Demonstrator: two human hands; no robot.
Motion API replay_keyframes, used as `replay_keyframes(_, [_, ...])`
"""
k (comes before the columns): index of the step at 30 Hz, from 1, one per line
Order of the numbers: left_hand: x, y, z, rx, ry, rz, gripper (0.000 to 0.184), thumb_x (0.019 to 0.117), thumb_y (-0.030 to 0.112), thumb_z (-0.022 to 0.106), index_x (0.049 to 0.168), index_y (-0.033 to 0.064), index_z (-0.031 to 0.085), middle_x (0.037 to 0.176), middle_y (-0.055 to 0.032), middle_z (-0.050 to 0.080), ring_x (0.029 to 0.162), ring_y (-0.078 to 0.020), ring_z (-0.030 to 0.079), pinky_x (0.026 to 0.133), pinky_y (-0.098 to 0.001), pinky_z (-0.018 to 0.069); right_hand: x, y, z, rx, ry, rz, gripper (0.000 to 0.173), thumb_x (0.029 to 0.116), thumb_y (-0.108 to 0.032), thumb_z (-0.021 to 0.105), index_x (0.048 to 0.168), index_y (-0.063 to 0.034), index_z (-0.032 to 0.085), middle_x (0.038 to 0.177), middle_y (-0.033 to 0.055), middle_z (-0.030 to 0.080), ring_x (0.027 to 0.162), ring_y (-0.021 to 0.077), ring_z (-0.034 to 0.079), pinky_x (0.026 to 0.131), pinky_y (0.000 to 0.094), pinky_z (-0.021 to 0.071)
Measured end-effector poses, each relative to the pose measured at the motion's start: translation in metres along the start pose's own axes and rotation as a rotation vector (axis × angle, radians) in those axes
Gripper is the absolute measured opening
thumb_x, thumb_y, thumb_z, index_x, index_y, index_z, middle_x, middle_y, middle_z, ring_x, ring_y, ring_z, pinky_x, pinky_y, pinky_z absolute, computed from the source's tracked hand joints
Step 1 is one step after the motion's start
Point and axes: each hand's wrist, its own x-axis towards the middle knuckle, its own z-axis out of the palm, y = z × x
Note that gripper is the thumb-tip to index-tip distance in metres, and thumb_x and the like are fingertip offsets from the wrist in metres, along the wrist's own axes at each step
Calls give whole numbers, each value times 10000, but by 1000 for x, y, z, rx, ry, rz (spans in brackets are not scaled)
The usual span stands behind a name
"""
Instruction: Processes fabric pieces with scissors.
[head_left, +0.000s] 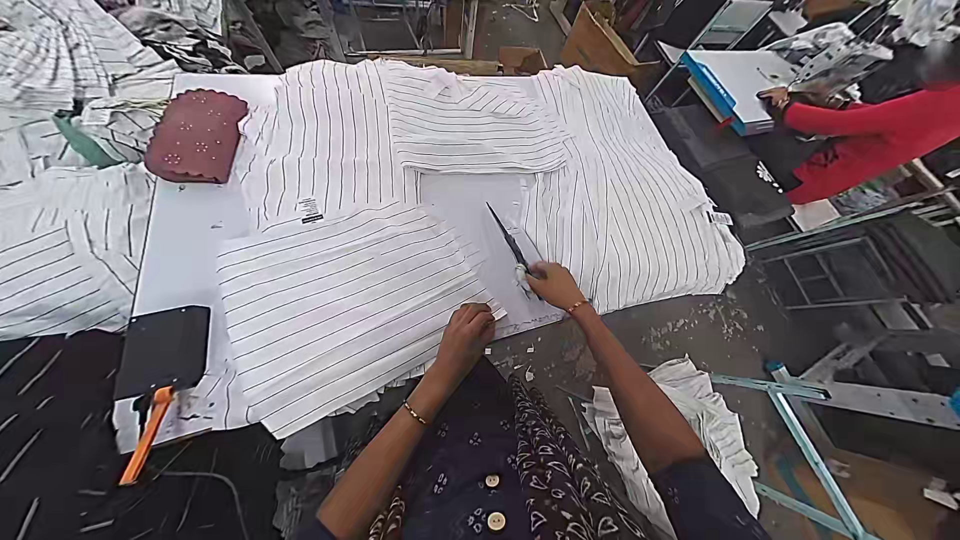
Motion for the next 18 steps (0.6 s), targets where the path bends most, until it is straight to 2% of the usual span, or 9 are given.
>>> replay_keyframes(1, [0, 0, 1, -6, 9, -8, 130, 904, 83, 681, 935, -23, 750, 1072, -180, 741, 1052, -369, 703, 937, -496, 550, -16, 16, 7, 179, -56, -53, 303, 1048, -147, 516, 1218, 70, 641, 1002, 158, 700, 890, 205, 662, 856, 394, 528])
replay_keyframes(2, [0, 0, 2, -10, 17, -12, 136, 908, 92, 681, 935, -21, 752, 1068, -179, 742, 1052, -371, 702, 935, -500, 546, -36, 30, 17, 363, -123, -93, 272, 1044, -74, 473, 1216, 97, 596, 968, 116, 701, 845, 134, 670, 827, 324, 554])
replay_keyframes(3, [0, -1, 3, -6, 25, -10, 140, 912, 104, 680, 934, -13, 754, 1062, -174, 744, 1043, -366, 703, 923, -500, 545, -59, 41, 29, 521, -191, -95, 253, 1040, -34, 437, 1221, 104, 545, 953, 93, 701, 829, 112, 678, 814, 302, 566])
replay_keyframes(5, [-2, -2, 6, 10, 43, 9, 143, 921, 121, 674, 927, 6, 759, 1043, -159, 748, 1020, -354, 708, 902, -494, 547, -108, 55, 55, 720, -232, -35, 167, 1052, -56, 425, 1130, 33, 543, 802, 0, 661, 689, 68, 660, 686, 253, 578])
replay_keyframes(7, [-3, -2, 6, 11, 46, 23, 147, 932, 117, 663, 939, 12, 766, 1039, -155, 749, 1016, -352, 709, 899, -494, 547, -148, 72, 78, 807, -185, 66, 182, 1060, -155, 457, 958, -82, 589, 641, -97, 598, 542, -6, 577, 541, 175, 505])
replay_keyframes(9, [-3, -1, 4, 11, 45, 30, 155, 940, 121, 658, 944, 17, 772, 1041, -153, 748, 1017, -349, 709, 909, -486, 548, -176, 83, 95, 847, -148, 129, 172, 1018, -162, 537, 864, -135, 610, 643, -145, 550, 561, -57, 512, 571, 139, 450])
replay_keyframes(12, [-4, -1, 5, 10, 59, 43, 152, 941, 121, 659, 954, 26, 778, 1051, -156, 744, 1019, -347, 707, 924, -474, 546, -192, 80, 102, 864, -151, 158, 134, 984, -129, 562, 869, -145, 627, 673, -168, 573, 598, -90, 527, 618, 120, 466])
replay_keyframes(15, [-4, -2, 5, 39, 62, 72, 150, 946, 136, 662, 962, 51, 785, 1065, -148, 744, 1028, -338, 705, 935, -470, 539, -174, 82, 105, 858, -221, 141, 113, 1007, -167, 579, 902, -138, 608, 690, -142, 576, 616, -60, 542, 633, 145, 477])
replay_keyframes(18, [-5, -3, 5, 81, 71, 104, 148, 954, 150, 659, 963, 76, 788, 1065, -136, 744, 1026, -325, 706, 940, -462, 535, -148, 82, 103, 776, -285, 108, 159, 1004, -263, 608, 906, -142, 573, 662, -134, 518, 573, -41, 496, 586, 159, 446])
